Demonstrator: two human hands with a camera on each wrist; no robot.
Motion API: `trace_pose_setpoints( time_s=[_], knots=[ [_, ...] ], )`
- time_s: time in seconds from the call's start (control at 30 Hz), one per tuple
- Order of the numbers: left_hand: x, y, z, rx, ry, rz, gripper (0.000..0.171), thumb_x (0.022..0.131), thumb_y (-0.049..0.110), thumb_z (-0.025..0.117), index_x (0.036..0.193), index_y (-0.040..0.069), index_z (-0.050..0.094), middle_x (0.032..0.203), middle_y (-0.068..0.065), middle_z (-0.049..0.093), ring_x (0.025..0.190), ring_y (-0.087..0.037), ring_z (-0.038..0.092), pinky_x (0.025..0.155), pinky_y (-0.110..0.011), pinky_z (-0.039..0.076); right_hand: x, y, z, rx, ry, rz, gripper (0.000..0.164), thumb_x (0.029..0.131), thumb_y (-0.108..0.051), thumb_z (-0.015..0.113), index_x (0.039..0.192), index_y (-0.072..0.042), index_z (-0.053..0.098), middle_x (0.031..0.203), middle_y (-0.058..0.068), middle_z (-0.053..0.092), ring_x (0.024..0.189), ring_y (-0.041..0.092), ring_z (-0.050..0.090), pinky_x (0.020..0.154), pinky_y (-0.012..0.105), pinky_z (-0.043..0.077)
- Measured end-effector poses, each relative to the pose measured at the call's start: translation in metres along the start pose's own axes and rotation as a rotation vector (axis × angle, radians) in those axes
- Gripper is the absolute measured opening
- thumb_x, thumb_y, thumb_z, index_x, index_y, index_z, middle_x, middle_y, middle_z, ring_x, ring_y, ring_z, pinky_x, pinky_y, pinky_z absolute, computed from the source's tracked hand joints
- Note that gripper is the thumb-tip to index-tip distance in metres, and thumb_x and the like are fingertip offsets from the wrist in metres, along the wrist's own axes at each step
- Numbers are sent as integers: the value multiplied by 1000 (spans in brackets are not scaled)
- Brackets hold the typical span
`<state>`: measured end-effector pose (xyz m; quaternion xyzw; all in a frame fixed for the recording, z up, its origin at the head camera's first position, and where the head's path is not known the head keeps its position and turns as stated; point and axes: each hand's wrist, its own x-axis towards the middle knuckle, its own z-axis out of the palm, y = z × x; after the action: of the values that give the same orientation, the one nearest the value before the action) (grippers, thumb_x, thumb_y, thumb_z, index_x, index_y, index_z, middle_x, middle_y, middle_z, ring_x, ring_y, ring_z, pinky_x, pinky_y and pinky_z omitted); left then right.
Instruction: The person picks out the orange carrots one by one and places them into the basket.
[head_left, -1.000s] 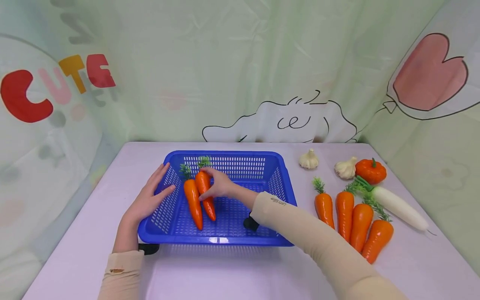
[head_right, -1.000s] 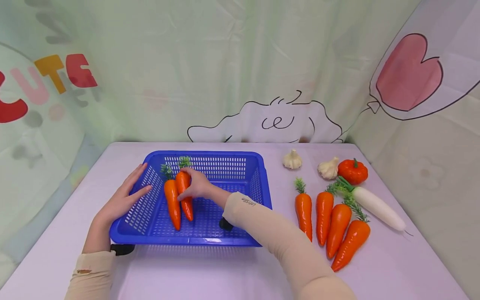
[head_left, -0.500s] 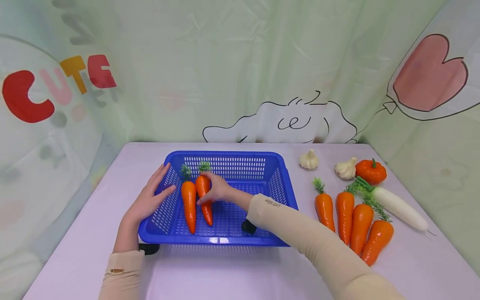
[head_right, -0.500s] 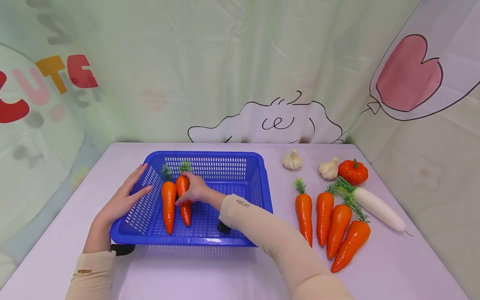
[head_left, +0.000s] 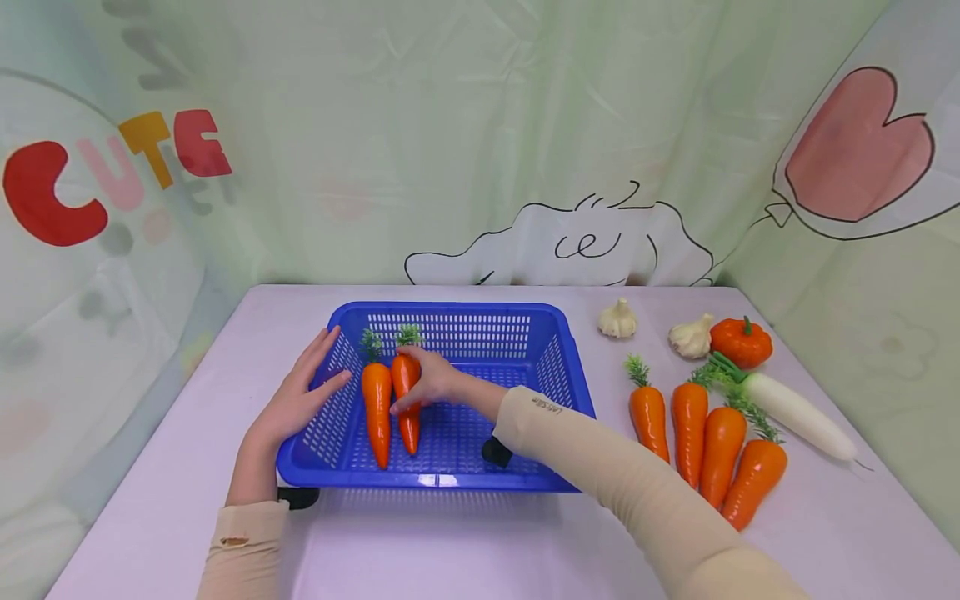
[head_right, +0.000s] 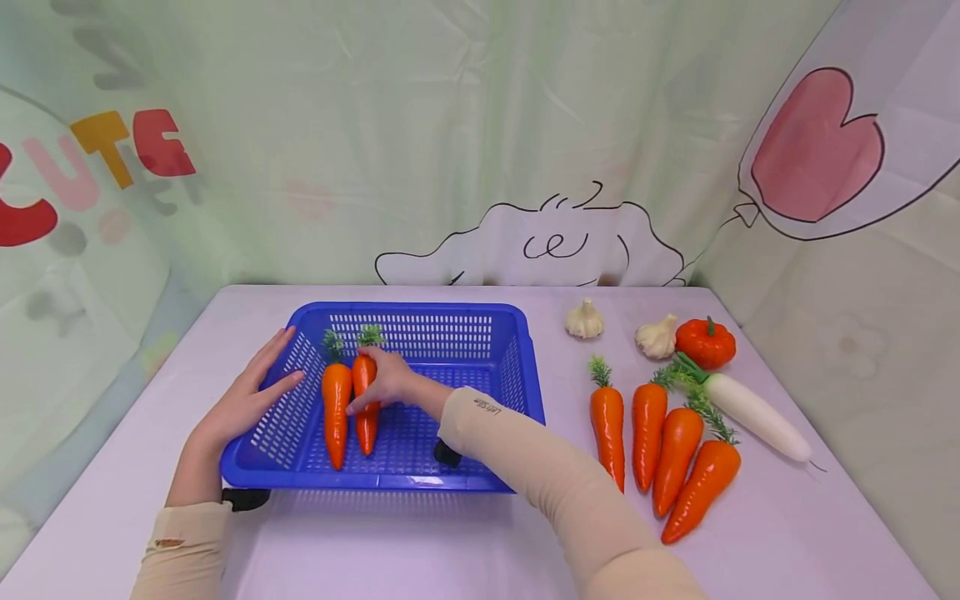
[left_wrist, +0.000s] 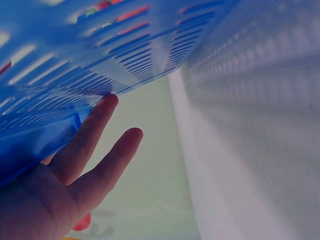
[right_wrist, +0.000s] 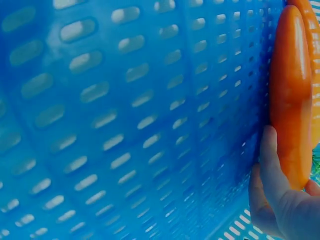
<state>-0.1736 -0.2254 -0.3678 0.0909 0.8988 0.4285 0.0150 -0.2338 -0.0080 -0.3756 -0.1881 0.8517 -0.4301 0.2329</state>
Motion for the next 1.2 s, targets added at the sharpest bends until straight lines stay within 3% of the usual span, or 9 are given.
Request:
trace_pose_setpoints(
  time_s=[0.13, 0.33, 0.57, 0.73, 0.97, 1.2],
  knots=[
    [0, 0, 0, -1, 1, 0, 69, 91, 41, 50, 148, 29, 12, 153, -9, 2, 137, -39, 5, 96, -71, 13, -3, -2, -3, 41, -24, 23, 86, 68, -12, 81, 140, -12, 35, 123, 17, 45, 94, 26, 52, 64, 32, 55],
    [-1, 1, 0, -5, -1, 2, 69, 91, 40, 50, 148, 29, 11, 153, -9, 2, 137, -39, 5, 96, -71, 13, -6, -6, -8, 116, -53, 37, 85, 67, -8, 81, 140, -13, 37, 136, 18, 36, 96, 27, 55, 69, 39, 55],
    [-1, 2, 0, -4, 1, -6, 69, 91, 40, 50, 147, 30, 11, 153, -9, 2, 137, -39, 5, 96, -71, 13, -13, -11, -17, 74, -75, 39, 83, 70, -14, 80, 141, -14, 35, 142, 18, 30, 106, 31, 52, 72, 40, 54],
    [-1, 2, 0, -7, 1, -7, 69, 91, 40, 50, 147, 30, 11, 153, -9, 1, 137, -39, 5, 96, -71, 13, -22, -18, -25, 48, -86, -4, 83, 70, -12, 79, 141, -12, 35, 141, 21, 31, 119, 35, 43, 75, 40, 54],
    [-1, 2, 0, -5, 0, -1, 69, 91, 40, 50, 148, 29, 12, 153, -9, 2, 137, -38, 5, 96, -71, 12, -37, -23, -35, 62, -141, -17, 81, 73, -12, 77, 141, -13, 33, 139, 22, 33, 94, 29, 59, 80, 43, 52],
    [-1, 3, 0, -18, 2, 4, 69, 91, 39, 51, 147, 31, 12, 153, -8, 2, 137, -38, 5, 96, -71, 12, -58, -26, -53, 73, -156, -33, 78, 75, -14, 76, 141, -17, 34, 137, 20, 37, 101, 30, 56, 72, 33, 54]
  ],
)
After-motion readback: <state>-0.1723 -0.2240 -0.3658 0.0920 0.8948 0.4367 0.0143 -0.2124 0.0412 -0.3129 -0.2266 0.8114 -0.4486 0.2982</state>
